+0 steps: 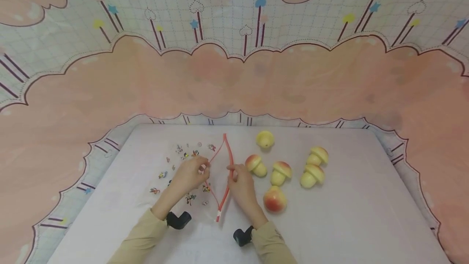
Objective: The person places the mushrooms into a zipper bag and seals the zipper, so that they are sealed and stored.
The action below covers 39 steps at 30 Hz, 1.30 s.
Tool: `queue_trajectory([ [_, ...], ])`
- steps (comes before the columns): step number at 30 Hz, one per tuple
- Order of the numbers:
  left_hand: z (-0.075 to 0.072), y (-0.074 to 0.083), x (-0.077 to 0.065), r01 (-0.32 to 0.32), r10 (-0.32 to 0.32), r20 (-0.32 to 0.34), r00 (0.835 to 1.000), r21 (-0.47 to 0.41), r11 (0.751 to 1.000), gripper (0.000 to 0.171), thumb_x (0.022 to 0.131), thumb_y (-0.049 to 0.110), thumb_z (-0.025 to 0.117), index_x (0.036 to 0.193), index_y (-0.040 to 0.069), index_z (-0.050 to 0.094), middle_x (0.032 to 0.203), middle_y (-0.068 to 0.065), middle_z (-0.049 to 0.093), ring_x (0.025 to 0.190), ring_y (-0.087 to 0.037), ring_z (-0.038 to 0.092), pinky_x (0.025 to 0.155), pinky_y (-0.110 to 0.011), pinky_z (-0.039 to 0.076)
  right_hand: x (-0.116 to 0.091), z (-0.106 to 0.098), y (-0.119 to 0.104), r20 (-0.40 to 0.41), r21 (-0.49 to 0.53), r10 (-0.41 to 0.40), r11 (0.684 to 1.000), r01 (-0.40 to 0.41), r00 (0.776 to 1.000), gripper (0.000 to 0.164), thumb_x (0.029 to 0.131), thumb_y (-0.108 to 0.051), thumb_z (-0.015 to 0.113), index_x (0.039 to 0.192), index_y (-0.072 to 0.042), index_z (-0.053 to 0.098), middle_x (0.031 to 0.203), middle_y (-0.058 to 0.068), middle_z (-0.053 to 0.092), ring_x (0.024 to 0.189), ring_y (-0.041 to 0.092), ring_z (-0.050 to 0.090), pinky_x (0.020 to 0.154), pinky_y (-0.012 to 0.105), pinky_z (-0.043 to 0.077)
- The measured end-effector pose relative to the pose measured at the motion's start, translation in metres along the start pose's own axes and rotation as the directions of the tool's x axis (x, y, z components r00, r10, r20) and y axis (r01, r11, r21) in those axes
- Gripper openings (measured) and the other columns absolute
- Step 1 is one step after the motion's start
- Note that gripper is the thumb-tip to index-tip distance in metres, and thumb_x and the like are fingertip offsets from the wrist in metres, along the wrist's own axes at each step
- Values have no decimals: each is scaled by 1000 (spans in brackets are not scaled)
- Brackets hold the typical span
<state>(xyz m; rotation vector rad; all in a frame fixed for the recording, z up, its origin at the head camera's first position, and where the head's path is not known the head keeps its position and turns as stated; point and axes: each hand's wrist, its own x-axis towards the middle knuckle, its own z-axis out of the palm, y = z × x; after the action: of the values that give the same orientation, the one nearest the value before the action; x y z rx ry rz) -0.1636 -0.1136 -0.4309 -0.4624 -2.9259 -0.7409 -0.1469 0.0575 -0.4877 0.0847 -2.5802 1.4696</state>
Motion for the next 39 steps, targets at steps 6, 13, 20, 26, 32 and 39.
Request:
queue_trajectory([
  [6, -9, 4, 2, -8, 9, 39, 999, -37, 999, 36, 80, 3, 66, 116, 5, 66, 94, -9, 71, 65, -10, 59, 50, -18, 43, 0, -4, -3, 3, 33, -1, 999, 1, 1000, 25, 84, 0, 63, 107, -7, 68, 97, 7, 65, 63, 5, 47, 55, 16, 41],
  [13, -15, 4, 3, -4, 6, 55, 998, -35, 999, 47, 80, 0, 65, 126, 10, 62, 99, -11, 71, 59, -10, 50, 46, -18, 37, 1, -7, -3, 2, 18, 0, 1000, 0, 1000, 27, 83, 2, 62, 107, -5, 69, 98, 8, 65, 64, 7, 45, 56, 16, 40],
  [20, -26, 1, 3, -3, 3, 27, 1000, -27, 1000, 36, 84, 4, 62, 119, 12, 66, 95, -8, 71, 55, -7, 48, 47, -18, 38, 3, -12, -3, 0, -14, 27, 1000, -27, 1000, 26, 85, 0, 60, 109, -5, 69, 100, 8, 65, 67, 9, 46, 58, 17, 40],
  [26, -40, -3, 1, -13, 11, -35, 999, -50, 999, 25, 88, 9, 61, 111, 8, 70, 94, -9, 73, 64, -9, 58, 53, -19, 46, 5, -18, -3, -19, -75, -2, 997, 1, 1000, 24, 86, -2, 60, 108, -4, 70, 102, 9, 66, 66, 9, 49, 59, 18, 40],
  [32, -52, -14, -2, 11, -15, -43, 999, -86, 996, 21, 87, 10, 62, 106, 7, 71, 95, -8, 72, 72, -14, 62, 58, -22, 50, 6, -22, -4, -9, -121, -15, 993, 14, 1000, 25, 85, -1, 61, 108, -3, 70, 105, 9, 67, 66, 9, 49, 59, 19, 39],
  [39, -61, -25, -7, 23, -31, -63, 998, -123, 992, 18, 87, 9, 62, 102, 5, 71, 95, -11, 73, 77, -17, 66, 60, -24, 53, 6, -26, -8, 14, -137, 26, 990, -24, 1000, 26, 85, -1, 60, 109, -2, 69, 108, 10, 66, 70, 13, 50, 62, 21, 41],
])
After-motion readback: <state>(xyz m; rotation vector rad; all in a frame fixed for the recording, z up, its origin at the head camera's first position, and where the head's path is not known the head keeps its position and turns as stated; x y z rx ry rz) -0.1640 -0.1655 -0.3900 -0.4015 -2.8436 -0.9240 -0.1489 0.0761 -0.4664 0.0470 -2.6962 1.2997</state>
